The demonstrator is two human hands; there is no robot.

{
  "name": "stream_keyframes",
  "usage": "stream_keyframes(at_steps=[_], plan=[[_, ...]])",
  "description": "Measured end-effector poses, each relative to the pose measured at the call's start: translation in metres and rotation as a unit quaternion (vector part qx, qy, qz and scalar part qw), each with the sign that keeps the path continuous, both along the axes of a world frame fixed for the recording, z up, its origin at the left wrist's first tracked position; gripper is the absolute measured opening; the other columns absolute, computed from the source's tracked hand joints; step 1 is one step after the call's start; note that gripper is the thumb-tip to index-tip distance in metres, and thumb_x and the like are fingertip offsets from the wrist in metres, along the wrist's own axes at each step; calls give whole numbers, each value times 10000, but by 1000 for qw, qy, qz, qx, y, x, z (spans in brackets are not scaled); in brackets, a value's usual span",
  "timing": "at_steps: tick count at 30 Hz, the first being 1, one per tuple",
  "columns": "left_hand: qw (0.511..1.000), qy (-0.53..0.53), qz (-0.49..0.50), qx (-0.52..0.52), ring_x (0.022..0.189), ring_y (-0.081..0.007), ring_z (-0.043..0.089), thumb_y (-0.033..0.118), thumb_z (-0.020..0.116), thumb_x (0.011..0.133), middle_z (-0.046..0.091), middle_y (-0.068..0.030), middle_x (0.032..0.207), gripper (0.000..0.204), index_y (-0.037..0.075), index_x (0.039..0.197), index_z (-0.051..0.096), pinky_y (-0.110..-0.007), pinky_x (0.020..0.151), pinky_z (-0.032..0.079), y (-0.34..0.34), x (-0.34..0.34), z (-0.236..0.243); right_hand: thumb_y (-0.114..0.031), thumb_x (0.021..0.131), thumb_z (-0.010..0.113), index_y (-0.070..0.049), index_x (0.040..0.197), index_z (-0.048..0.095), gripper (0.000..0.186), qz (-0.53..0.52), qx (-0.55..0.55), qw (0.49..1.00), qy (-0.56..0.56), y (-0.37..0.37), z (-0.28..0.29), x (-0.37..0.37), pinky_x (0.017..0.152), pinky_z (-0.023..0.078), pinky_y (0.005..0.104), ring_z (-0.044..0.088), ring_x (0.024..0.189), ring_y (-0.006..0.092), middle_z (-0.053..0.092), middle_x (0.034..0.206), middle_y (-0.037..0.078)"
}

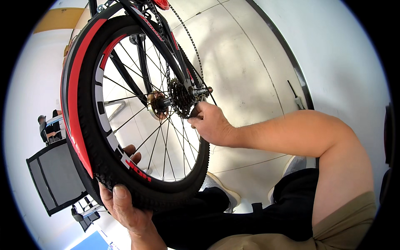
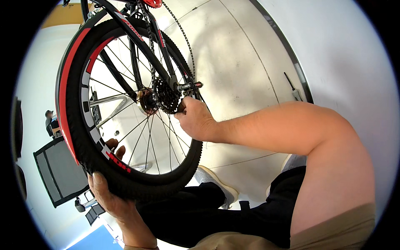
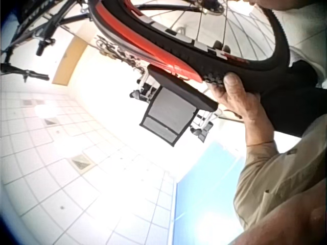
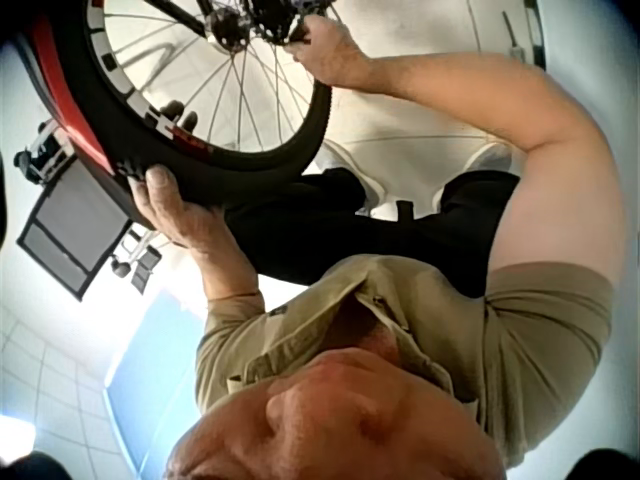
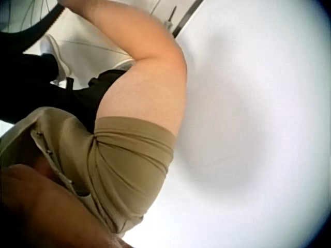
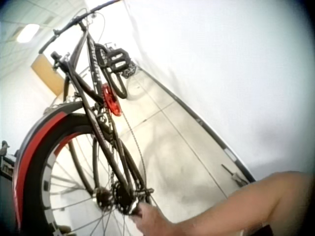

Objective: The person adjusts the bicycle chain and gears by hand, rotating the rear wheel and moving the chain across the cassette. They then flip the bicycle and work on the front chainring area before returning to the rear wheel to continue adjustments.

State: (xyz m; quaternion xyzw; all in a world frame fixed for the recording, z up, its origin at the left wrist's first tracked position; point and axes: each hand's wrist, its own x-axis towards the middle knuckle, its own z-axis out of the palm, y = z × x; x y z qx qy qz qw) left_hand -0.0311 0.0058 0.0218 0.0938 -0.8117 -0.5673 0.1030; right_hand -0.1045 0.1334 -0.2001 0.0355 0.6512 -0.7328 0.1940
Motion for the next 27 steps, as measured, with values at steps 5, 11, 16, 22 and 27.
stream_keyframes(at_steps=[5, 11, 16, 22, 27], plan=[[1000, -5, 0, 4, 1160, -376, 666, 443, 724, 899, 613, -327, 1291, 807, -55, 1470, 444, -445, 1009, 539, 0, 1, 2, -236, 935, 684, -6, 1018, 649, 247, 65, 104, 983, 133, 14, -6, -9, 798, 547, 463, 703, 843, 365, 726, 856, 166], [1000, 14, -12, -1, 1156, -381, 667, 434, 678, 947, 612, -321, 1291, 776, -68, 1480, 423, -435, 1003, 544, -4, 1, 0, -211, 934, 661, -70, 832, 610, 181, 126, 259, 896, 338, 23, -14, -21, 603, 543, 471, 676, 647, 334, 655, 667, 103], [1000, 10, 13, 23, 1147, -356, 673, 438, 766, 888, 636, -306, 1264, 823, -56, 1466, 450, -393, 950, 570, -5, -1, 0, -170, 880, 721, -98, 803, 579, 178, 90, 252, 861, 433, 19, -27, -25, 512, 517, 418, 653, 589, 295, 631, 661, 60], [999, 0, 16, 28, 1105, -304, 686, 447, 810, 845, 656, -289, 1231, 853, -71, 1435, 477, -346, 912, 573, -1, -5, 5, -112, 819, 729, -115, 732, 546, 203, 69, 284, 797, 529, 17, -31, -32, 458, 493, 392, 628, 505, 264, 585, 579, 36], [999, -3, -23, 23, 1116, -354, 678, 380, 704, 935, 634, -287, 1263, 740, -57, 1470, 435, -428, 970, 562, -11, -4, 2, -107, 822, 723, -103, 730, 538, 206, 86, 297, 784, 538, 17, -33, -36, 459, 477, 391, 616, 496, 266, 591, 581, 41]])
